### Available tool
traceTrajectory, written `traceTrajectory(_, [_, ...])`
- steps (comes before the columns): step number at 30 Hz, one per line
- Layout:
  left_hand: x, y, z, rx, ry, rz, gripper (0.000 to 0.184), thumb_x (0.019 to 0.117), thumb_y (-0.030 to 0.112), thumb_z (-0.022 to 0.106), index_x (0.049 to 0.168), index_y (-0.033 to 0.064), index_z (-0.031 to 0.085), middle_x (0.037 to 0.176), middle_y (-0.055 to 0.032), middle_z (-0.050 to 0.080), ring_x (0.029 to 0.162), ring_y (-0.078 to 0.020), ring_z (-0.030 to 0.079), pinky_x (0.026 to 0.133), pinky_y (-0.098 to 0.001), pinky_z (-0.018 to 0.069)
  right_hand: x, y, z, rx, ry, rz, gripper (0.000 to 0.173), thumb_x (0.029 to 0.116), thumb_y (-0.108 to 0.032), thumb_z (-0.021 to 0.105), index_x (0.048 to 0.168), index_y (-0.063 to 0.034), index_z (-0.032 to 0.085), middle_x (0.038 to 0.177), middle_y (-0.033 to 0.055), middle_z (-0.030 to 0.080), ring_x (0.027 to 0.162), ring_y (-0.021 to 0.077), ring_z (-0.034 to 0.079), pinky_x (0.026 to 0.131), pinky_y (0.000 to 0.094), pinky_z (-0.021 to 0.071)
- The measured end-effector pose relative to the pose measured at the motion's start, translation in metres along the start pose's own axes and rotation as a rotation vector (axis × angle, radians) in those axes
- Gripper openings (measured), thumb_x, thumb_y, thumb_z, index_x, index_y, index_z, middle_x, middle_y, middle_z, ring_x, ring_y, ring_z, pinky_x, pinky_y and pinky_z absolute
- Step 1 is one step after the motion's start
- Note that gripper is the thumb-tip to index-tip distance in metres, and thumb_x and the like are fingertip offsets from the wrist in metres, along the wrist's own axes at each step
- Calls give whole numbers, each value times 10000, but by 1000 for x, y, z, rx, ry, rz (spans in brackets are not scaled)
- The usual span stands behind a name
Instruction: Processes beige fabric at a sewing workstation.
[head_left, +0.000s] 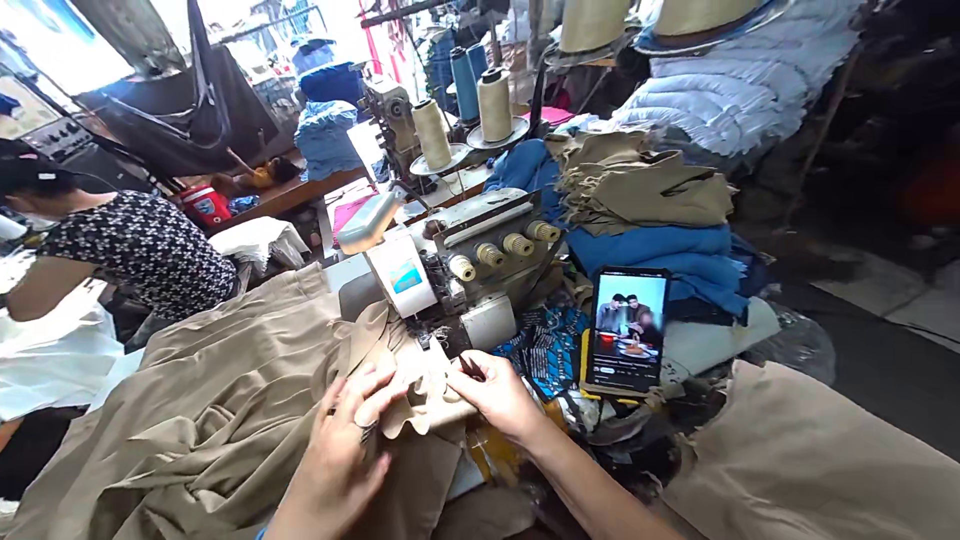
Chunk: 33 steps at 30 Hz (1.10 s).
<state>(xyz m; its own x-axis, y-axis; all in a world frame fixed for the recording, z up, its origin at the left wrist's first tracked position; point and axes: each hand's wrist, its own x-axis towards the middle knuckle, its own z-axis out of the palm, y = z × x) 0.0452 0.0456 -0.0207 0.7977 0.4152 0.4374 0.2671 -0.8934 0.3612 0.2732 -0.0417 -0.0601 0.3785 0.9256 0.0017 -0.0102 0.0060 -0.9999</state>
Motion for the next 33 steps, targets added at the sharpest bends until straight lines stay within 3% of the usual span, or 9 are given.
traceTrajectory(3, [6,9,8,211,145,88,201,1001,210,583,936,178,771,1120,-18,766,1227,-221,661,1151,-565,399,-10,-9,-6,-333,57,-180,177,975,-244,659,1000,-82,727,945,25,680,853,92,642,798,295,548])
traceTrajectory(7, [15,77,-36,43,-124,157,161,1015,148,606,972,33,711,874,-90,751,954,-195,728,1076,-383,480,-42,-37,-17,-245,-259,-617,292,988,-147,650,1268,-64,666,1314,109,640,1008,115,649,865,289,559])
traceTrajectory(8, [16,90,-47,-5,-183,169,154,1016,149,612,988,23,698,863,-102,746,932,-204,725,1058,-377,483,-48,-43,-18,-166,-418,-661,318,982,-89,641,1295,-31,638,1317,129,643,1122,151,652,965,328,554])
traceTrajectory(10, [16,101,-64,-93,-214,167,161,1019,179,628,1010,27,682,835,-111,730,844,-205,701,980,-383,497,-55,-47,-13,-93,-570,-683,331,959,-39,671,1282,15,619,1155,153,696,1007,174,688,890,324,572])
traceTrajectory(16, [16,78,-79,-193,-272,159,208,941,242,750,951,45,682,866,-164,614,791,-248,608,706,-378,518,-52,-51,-6,-106,-418,-687,456,933,-111,746,1342,-12,572,1069,128,667,945,117,650,850,249,557])
traceTrajectory(20, [17,93,-72,-240,-337,209,163,940,192,744,922,38,694,847,-168,594,783,-261,594,704,-383,506,-57,-54,-5,-164,-457,-707,407,912,-40,728,1291,-1,583,939,113,626,791,135,602,712,257,534])
traceTrajectory(25, [16,89,-77,-74,-281,193,154,950,225,740,998,78,730,970,-174,685,902,-272,670,850,-445,530,-59,-49,-16,-225,-466,-803,86,964,-36,673,1001,21,725,1119,162,693,1072,213,667,935,330,559])
traceTrajectory(29, [17,79,-81,40,-276,210,151,960,234,722,989,85,716,1001,-151,727,978,-260,693,1000,-457,472,-67,-57,-23,-194,-399,-706,164,983,-20,627,1133,36,661,979,143,704,887,153,685,813,290,573])
traceTrajectory(33, [21,64,-62,120,-207,188,267,843,261,810,1029,105,700,992,-196,657,875,-350,669,775,-545,532,-62,-58,-23,-347,-304,-750,370,920,-158,770,1257,-68,648,1123,127,674,997,172,668,860,327,579])
